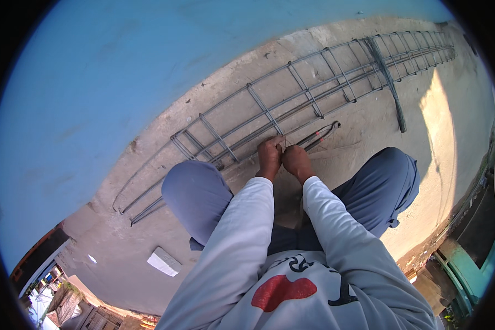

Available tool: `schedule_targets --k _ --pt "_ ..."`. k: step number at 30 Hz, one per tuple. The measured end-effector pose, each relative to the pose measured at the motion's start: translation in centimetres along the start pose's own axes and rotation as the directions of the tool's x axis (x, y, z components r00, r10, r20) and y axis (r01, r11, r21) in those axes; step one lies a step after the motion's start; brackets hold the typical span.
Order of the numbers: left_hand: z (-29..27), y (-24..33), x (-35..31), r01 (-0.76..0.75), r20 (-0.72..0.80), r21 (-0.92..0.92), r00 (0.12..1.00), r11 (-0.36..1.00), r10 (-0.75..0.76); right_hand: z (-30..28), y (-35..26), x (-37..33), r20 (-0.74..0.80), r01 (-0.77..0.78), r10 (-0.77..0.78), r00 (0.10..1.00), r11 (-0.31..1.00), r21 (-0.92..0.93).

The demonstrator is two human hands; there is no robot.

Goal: The person sits on a concrete floor and ties a rebar mesh grid using wire and pliers. They wrap wire around the intersections of the steel bars and twist it tight to secure the structure.

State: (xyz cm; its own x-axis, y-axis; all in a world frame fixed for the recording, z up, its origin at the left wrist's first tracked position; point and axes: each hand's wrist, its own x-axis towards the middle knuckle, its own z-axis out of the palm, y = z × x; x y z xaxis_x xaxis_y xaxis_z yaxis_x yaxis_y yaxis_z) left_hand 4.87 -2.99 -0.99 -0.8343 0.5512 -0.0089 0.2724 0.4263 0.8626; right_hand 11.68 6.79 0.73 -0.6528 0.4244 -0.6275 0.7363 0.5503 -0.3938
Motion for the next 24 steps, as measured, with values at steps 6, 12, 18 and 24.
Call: schedule_targets --k 6,12,18,24 --pt "0.1 1.0 0.7 0.185 -0.030 -0.172 0.981 0.968 -0.193 -5.7 -3.2 -0.3 0.016 0.031 -0.031 0.999 0.999 -0.034" --pt "1.4 1.4 1.3 0.130 -0.111 -0.102 0.984 0.986 -0.141 -5.5 1.1 5.8 0.073 0.358 -0.351 0.934 0.925 -0.130" --pt "0.8 2.2 1.1 0.186 -0.091 0.051 0.979 0.981 -0.181 -4.7 3.8 6.2 -0.070 0.208 -0.226 0.972 0.957 -0.201" --pt "-0.1 2.3 2.0 0.371 0.050 0.019 0.927 0.929 -0.371 -3.6 2.6 2.0 0.411 0.246 -0.173 0.895 0.960 -0.132"
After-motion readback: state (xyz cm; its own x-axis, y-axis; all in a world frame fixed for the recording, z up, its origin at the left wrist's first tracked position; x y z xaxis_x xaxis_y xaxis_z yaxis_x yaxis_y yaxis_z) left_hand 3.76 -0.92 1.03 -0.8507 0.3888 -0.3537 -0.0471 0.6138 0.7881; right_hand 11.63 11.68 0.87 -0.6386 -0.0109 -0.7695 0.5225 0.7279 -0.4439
